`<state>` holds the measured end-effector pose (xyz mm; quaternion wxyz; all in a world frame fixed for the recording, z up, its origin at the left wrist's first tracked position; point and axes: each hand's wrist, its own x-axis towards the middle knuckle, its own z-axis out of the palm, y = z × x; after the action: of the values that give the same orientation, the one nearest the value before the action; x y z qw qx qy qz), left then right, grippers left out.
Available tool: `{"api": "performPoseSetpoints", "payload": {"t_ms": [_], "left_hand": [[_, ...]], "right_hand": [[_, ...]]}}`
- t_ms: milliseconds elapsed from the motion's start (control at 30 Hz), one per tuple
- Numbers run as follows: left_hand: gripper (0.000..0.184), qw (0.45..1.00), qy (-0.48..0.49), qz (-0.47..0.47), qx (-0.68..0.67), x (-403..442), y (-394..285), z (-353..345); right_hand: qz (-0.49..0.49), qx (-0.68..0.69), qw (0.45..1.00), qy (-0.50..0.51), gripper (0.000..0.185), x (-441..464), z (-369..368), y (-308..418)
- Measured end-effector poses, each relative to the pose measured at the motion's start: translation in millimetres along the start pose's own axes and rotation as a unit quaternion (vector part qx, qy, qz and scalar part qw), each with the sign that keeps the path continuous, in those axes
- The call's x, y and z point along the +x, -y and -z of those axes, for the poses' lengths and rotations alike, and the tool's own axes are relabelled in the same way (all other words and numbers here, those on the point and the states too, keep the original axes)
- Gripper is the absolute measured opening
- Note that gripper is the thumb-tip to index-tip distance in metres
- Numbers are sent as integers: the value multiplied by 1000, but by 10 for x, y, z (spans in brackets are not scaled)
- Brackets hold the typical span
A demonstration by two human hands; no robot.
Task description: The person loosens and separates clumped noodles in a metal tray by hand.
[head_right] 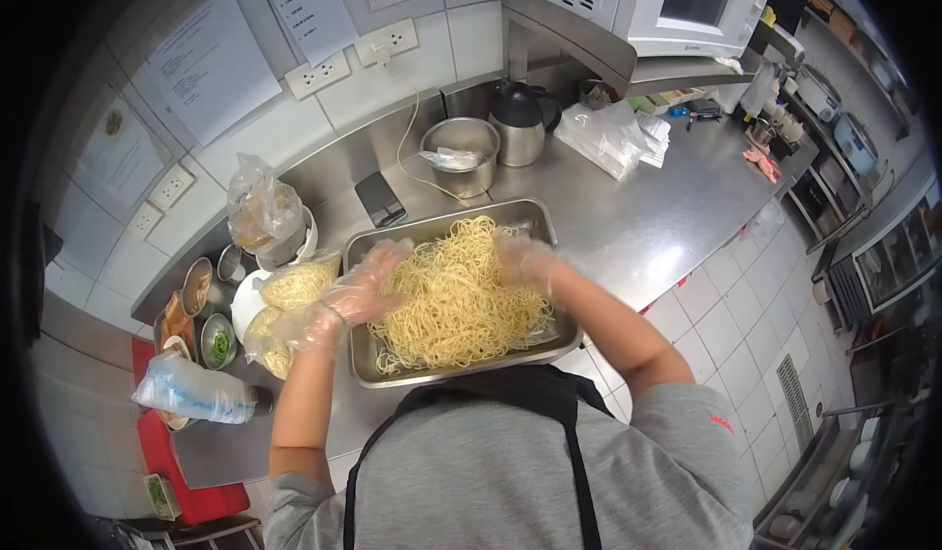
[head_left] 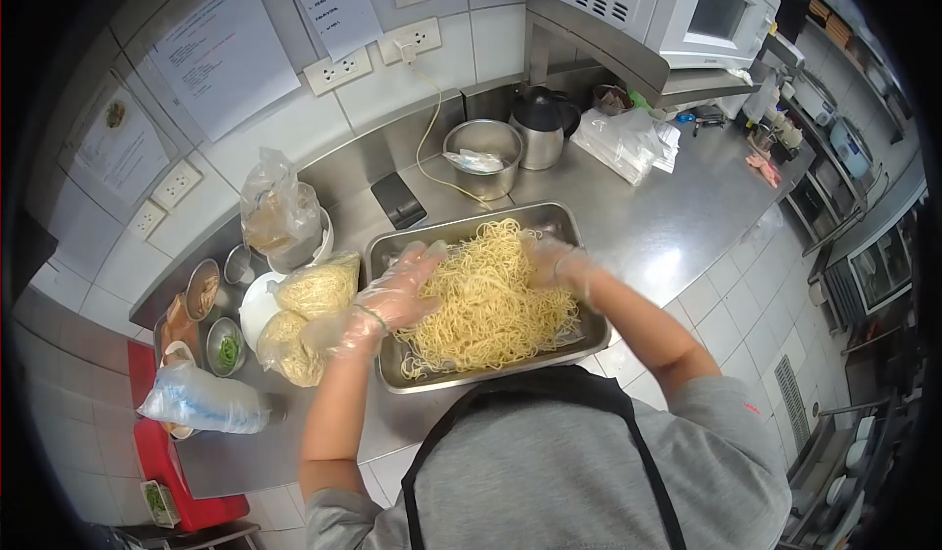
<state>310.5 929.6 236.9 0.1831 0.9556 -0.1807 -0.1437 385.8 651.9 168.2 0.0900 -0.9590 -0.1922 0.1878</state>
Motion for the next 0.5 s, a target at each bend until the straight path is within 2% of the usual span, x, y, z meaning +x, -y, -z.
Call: {"api": "performPoseSetpoints", "payload": {"t_ms": [33, 133, 167, 267, 367, 467, 500], "left_hand": [[76, 1000, -16, -6, -2, 113, -23, -74], [65, 999, -42, 12, -23, 534, -55, -260], [61, 998, -46, 23, -32, 674, -40, -342], [58, 985, -48, 123, -113, 1089, 148, -671], [57, 989, 36, 145, -18, 1240, 159, -824], [63, 984, 154, 88, -10, 1108, 73, -806], [69, 980, 181, 79, -13, 1028, -6, -723]], "right_hand": [[-36, -13, 999, -6, 68, 29, -136, -8], [60, 139, 987, -49, 59, 102, -192, 44], [95, 186, 973, -96, 48, 18, -34, 98], [92, 239, 956, -142, 40, -221, 610, 285], [101, 363, 897, -231, 41, -541, 1093, 365], [101, 517, 826, -200, 33, -608, 1198, 257], [57, 478, 849, -219, 39, -697, 1197, 325]]}}
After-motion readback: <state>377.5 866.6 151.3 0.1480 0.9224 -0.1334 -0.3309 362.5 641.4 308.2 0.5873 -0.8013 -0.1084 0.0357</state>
